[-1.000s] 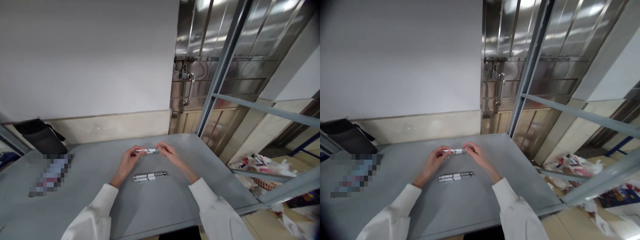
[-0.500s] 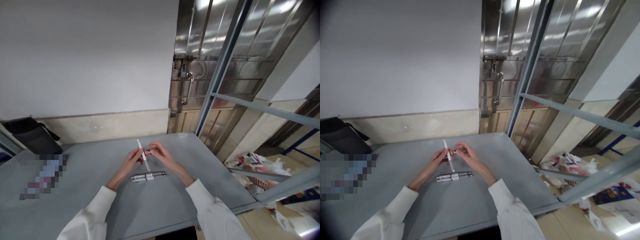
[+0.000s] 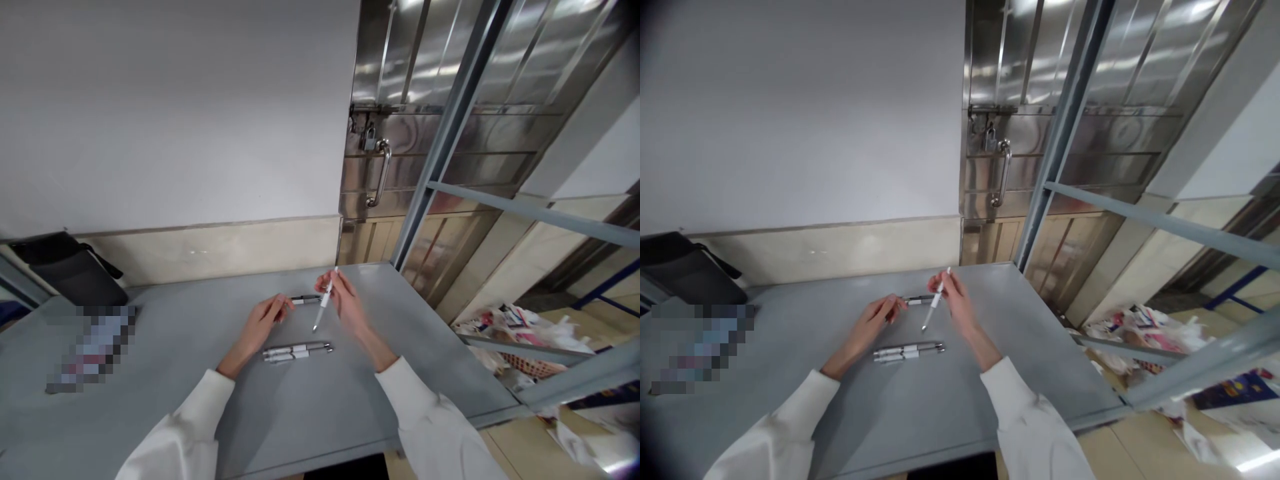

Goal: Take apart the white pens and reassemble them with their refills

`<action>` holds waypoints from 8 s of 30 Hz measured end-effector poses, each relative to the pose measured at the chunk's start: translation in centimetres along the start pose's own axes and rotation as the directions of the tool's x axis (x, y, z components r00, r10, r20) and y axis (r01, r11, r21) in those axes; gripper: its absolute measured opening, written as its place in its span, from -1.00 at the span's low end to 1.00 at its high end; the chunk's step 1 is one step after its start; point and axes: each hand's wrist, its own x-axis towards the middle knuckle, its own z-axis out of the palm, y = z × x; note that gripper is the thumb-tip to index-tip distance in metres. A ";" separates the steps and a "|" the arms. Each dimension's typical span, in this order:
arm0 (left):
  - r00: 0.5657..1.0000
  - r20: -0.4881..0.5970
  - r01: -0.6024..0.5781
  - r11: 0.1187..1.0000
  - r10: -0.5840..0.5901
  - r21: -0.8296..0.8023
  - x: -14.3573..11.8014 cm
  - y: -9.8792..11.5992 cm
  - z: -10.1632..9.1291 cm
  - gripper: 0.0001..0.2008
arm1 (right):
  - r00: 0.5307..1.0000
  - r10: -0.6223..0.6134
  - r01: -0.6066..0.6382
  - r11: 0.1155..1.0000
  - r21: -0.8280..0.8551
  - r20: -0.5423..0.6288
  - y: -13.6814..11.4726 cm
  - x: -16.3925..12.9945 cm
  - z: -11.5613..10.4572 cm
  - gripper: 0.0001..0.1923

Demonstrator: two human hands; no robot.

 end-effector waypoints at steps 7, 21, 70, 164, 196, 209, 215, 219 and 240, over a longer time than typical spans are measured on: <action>0.988 -0.152 -0.020 1.000 0.023 0.016 0.2 -0.4 -0.7 -0.52 | 0.999 0.042 -0.032 0.963 0.266 -0.031 -1.9 0.7 -2.3 -0.62; 0.995 -0.064 -0.060 0.980 0.073 0.189 -0.2 -0.9 -0.7 -0.52 | 0.994 0.103 -0.106 0.912 0.396 0.027 -3.0 0.1 -2.9 -0.74; 0.997 -0.036 -0.054 0.946 0.069 0.321 -0.2 -1.1 -1.0 -0.53 | 0.994 0.076 -0.105 0.805 0.583 0.074 -3.3 0.3 -2.9 -0.83; 0.998 0.061 -0.042 0.980 0.031 0.193 0.7 -1.7 -3.7 -0.71 | 0.927 0.213 0.059 0.730 -0.681 0.308 -0.4 -0.1 -3.2 -0.69; 0.993 0.017 -0.114 0.903 0.118 0.415 0.3 -1.7 -4.2 -0.79 | 0.867 0.319 0.088 0.658 -0.748 0.383 -0.5 -1.1 -3.1 -0.66; 0.971 0.059 -0.225 0.798 0.232 0.559 0.6 -3.2 -3.3 -0.83 | 0.978 0.139 0.033 0.629 -0.777 0.154 1.9 0.7 -5.1 -0.68; 0.977 0.060 -0.205 0.815 0.206 0.541 0.4 -2.9 -3.1 -0.82 | 0.976 0.143 0.036 0.633 -0.773 0.162 1.6 0.6 -4.9 -0.70; 0.981 0.049 -0.185 0.823 0.188 0.537 0.5 -3.1 -3.1 -0.81 | 0.977 0.137 0.040 0.628 -0.777 0.161 1.5 0.6 -4.9 -0.69; 0.985 0.046 -0.165 0.840 0.165 0.518 0.6 -3.7 -3.1 -0.79 | 0.979 0.144 0.033 0.598 -0.801 0.147 0.6 0.4 -4.4 -0.71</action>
